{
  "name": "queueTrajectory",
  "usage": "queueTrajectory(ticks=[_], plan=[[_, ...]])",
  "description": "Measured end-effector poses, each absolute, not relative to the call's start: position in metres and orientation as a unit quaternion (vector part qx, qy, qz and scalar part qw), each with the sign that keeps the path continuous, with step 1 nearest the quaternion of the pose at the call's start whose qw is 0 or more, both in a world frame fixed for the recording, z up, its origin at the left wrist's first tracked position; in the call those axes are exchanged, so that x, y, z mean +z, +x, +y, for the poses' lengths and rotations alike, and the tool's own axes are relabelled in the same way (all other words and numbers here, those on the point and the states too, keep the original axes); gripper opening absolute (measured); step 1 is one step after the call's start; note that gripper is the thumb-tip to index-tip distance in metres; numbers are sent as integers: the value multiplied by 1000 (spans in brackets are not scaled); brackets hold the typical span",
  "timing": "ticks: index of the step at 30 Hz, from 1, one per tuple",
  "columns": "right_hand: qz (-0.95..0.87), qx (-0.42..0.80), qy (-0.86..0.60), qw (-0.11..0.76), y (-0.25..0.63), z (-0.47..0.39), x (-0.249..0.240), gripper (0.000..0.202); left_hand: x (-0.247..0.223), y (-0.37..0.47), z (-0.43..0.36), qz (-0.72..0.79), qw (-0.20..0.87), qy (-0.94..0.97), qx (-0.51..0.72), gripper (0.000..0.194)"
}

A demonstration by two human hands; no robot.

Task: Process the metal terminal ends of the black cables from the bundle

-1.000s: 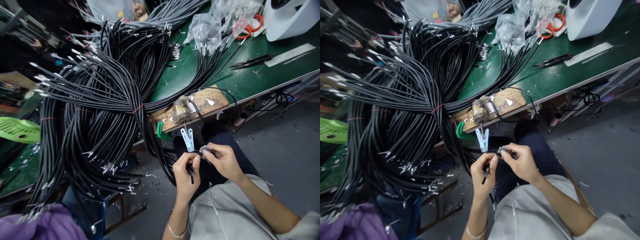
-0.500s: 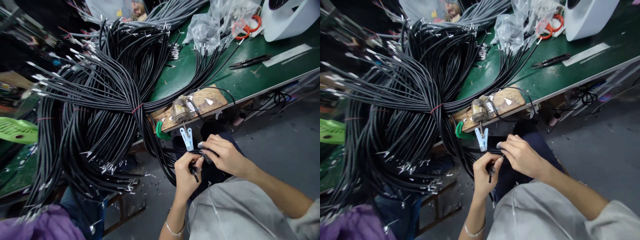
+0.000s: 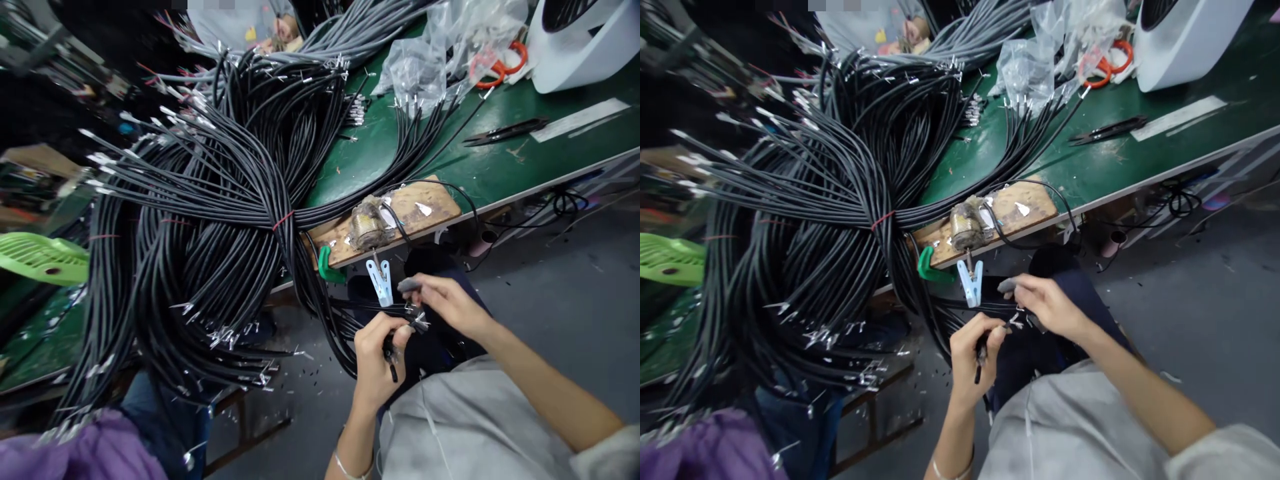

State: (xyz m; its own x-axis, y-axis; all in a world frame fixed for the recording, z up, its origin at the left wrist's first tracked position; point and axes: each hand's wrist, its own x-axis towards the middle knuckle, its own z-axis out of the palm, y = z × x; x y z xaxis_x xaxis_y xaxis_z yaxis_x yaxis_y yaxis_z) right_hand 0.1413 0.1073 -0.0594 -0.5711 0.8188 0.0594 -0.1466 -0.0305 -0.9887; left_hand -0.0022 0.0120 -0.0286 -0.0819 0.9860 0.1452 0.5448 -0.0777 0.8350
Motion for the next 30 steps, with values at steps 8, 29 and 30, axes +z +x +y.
queueTrajectory(ticks=[8,29,30], plan=[[-668,427,-333,510,125,73,-52,19,-26,1,15,684,231,562,404,25],[-531,678,-363,356,100,138,-12,34,-35,-12,14,527,297,499,620,11],[-522,695,-348,352,96,136,-11,36,-35,-11,15,526,298,487,631,10]])
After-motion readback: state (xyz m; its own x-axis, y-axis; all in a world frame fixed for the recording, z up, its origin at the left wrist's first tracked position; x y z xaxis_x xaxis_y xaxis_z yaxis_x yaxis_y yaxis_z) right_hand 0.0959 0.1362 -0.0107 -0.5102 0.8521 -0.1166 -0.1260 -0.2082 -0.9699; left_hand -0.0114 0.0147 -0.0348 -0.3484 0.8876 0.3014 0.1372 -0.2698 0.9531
